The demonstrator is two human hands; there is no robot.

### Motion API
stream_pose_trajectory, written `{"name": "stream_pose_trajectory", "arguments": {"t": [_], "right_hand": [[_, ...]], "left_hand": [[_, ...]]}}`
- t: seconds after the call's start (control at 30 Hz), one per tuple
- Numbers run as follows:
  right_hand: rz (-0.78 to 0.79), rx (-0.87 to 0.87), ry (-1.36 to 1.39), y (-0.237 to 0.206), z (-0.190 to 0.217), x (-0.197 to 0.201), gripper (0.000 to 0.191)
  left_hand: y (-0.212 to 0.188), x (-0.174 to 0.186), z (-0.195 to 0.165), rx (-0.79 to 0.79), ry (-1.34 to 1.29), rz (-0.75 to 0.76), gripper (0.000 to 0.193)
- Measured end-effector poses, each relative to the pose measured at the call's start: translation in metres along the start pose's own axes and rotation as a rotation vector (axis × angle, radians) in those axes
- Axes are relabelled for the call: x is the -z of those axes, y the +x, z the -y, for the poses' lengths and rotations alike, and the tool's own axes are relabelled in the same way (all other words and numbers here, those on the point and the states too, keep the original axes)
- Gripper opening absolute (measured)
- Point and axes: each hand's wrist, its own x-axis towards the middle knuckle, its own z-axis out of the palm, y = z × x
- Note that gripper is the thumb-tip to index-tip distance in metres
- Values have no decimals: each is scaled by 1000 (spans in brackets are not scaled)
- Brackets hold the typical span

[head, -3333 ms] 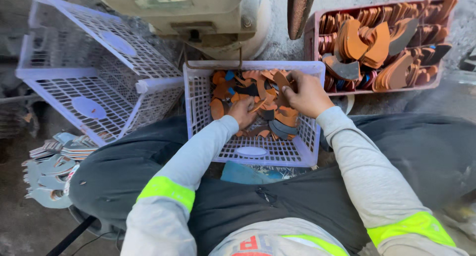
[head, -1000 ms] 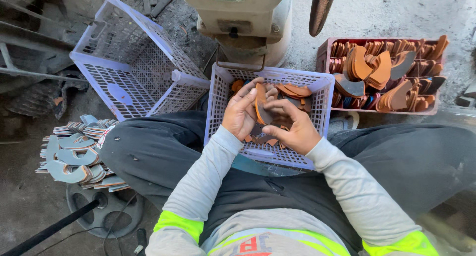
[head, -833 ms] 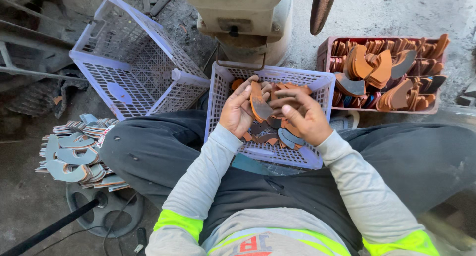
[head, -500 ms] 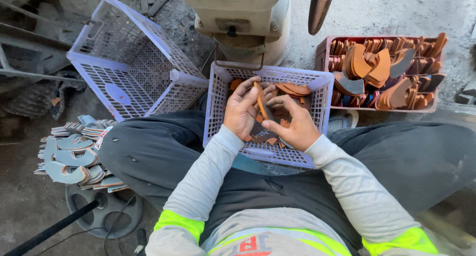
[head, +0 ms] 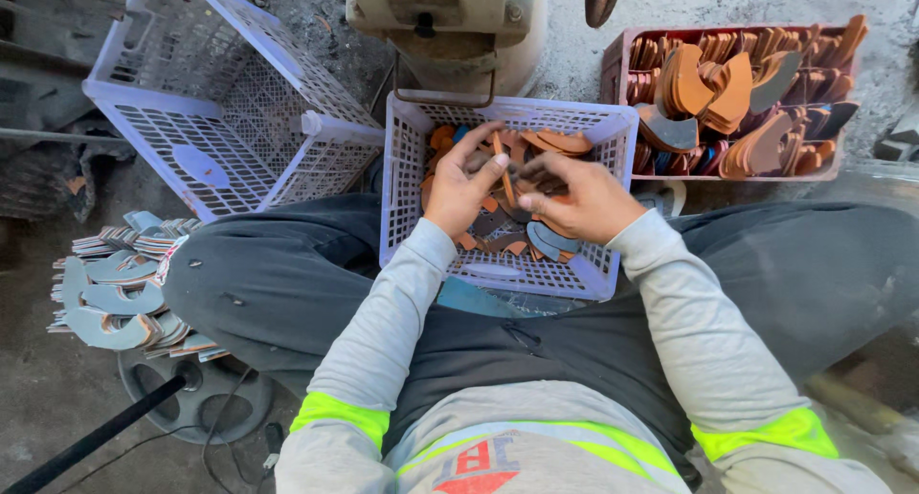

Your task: The person sits on the floor and sorts orange and black shoe sole parts from a white basket into a red basket. They pick up parts, inspect them, and place them into the red basket repeatedly.

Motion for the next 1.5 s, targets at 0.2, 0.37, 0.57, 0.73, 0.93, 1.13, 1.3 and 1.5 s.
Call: {"name": "stream_pose_trajectory", "arguments": {"t": [0.2, 0.37, 0.57, 0.73, 0.93, 1.13, 1.3, 1.5], "right_hand": [[-169, -111, -214, -3, -14, 26, 36], [-101, -57, 31, 7, -19, -2, 39], [-136, -66, -79, 15, -16, -27, 44], [-41, -92, 82, 26, -53, -31, 43], [84, -317, -582, 50, -133, -69, 36], [200, -177, -1015, 56, -157, -130, 42], [377, -207, -1163, 56, -164, -130, 83], [79, -437, -313, 83, -157, -95, 61]], "left_hand": [[8, 10, 1, 188, 84, -48, 49], [5, 5, 3, 112, -61, 69, 54], [7, 11, 11, 120, -162, 70, 57], [14, 20, 16, 142, -50, -46, 47], [11, 35, 3, 9, 709, -240, 41], [5, 39, -2, -99, 825, -262, 40], [6, 55, 7, 63, 639, -244, 41], [15, 72, 22, 202, -54, -186, 41]]}}
